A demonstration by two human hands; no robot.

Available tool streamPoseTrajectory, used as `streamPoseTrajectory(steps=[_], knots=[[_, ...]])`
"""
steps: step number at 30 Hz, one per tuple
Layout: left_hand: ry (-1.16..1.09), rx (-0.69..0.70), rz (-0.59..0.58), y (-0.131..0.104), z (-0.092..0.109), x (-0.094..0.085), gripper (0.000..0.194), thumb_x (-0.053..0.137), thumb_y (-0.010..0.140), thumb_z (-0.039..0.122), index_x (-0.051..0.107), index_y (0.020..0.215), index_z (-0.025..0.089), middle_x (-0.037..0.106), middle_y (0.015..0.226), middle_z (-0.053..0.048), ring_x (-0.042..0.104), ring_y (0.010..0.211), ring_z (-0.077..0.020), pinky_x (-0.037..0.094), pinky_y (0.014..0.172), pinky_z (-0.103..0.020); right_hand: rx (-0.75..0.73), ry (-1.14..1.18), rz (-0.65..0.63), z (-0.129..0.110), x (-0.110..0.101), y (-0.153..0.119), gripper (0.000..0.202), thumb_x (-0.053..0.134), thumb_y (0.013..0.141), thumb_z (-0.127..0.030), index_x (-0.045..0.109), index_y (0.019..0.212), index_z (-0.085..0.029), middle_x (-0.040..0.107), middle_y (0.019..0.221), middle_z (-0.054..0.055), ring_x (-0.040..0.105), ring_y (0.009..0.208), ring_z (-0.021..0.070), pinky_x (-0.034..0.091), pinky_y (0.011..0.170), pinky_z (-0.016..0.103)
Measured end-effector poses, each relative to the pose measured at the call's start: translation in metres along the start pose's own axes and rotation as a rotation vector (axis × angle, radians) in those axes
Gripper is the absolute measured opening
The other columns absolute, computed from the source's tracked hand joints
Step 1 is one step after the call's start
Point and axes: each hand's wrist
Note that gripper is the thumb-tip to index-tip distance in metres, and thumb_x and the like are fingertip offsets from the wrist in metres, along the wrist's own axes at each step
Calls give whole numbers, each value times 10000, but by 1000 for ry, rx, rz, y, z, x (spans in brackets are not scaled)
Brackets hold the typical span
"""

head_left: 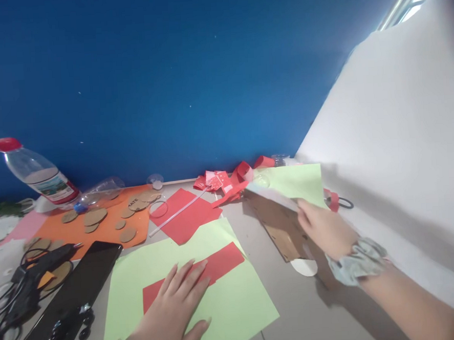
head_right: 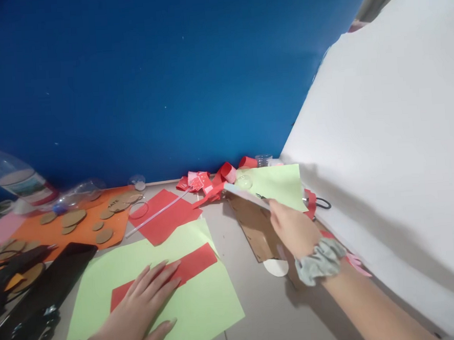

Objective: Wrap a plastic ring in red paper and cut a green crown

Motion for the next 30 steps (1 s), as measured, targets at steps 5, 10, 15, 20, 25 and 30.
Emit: streamPoseTrajectory(steps=[5,10,15,20,25,30], knots=[[-23,-5,-9,0,2,-2,572,463,906,361,310,1447,251,266,1536,0,334,1366,-275,407,1054,-482,120,-11,80,28,-28,17,287,315,912,-249,548,1061,-171,633,667,106,573,561,253,354,508,323],[-67,-23,-15,0,2,-4,585,476,898,331,299,1451,260,287,1530,-4,332,1368,-279,394,1064,-479,226,25,136,53,-40,23,356,243,909,-351,517,1104,-234,632,727,127,595,609,297,402,520,379],[-88,-29,-5,0,1,-5,591,494,889,321,312,1447,257,311,1521,-13,345,1361,-275,393,1070,-459,296,78,183,71,-36,25,506,149,914,-441,437,1274,-231,640,864,172,625,759,384,451,575,488],[-54,-22,1,0,2,-6,573,492,893,333,332,1438,257,321,1517,-8,346,1360,-271,403,1061,-460,299,77,176,69,-40,22,543,135,929,-432,411,1326,-184,646,856,198,634,739,392,466,584,513],[-29,-13,25,1,3,-6,570,493,894,347,339,1434,254,333,1512,-5,350,1356,-263,404,1059,-443,-29,116,-14,27,-12,-8,444,291,895,-241,519,1274,-267,694,1038,104,677,830,300,533,728,439],[-40,-13,76,3,3,-8,569,512,885,331,357,1426,250,382,1488,0,365,1348,-242,388,1075,-400,-388,128,-197,-6,36,-43,635,338,792,-34,442,1376,-260,400,1471,8,456,1291,231,427,1041,427]])
Point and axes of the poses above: each hand's wrist, its own y-axis towards the middle knuckle, its own x-axis out of the palm, z = x × y
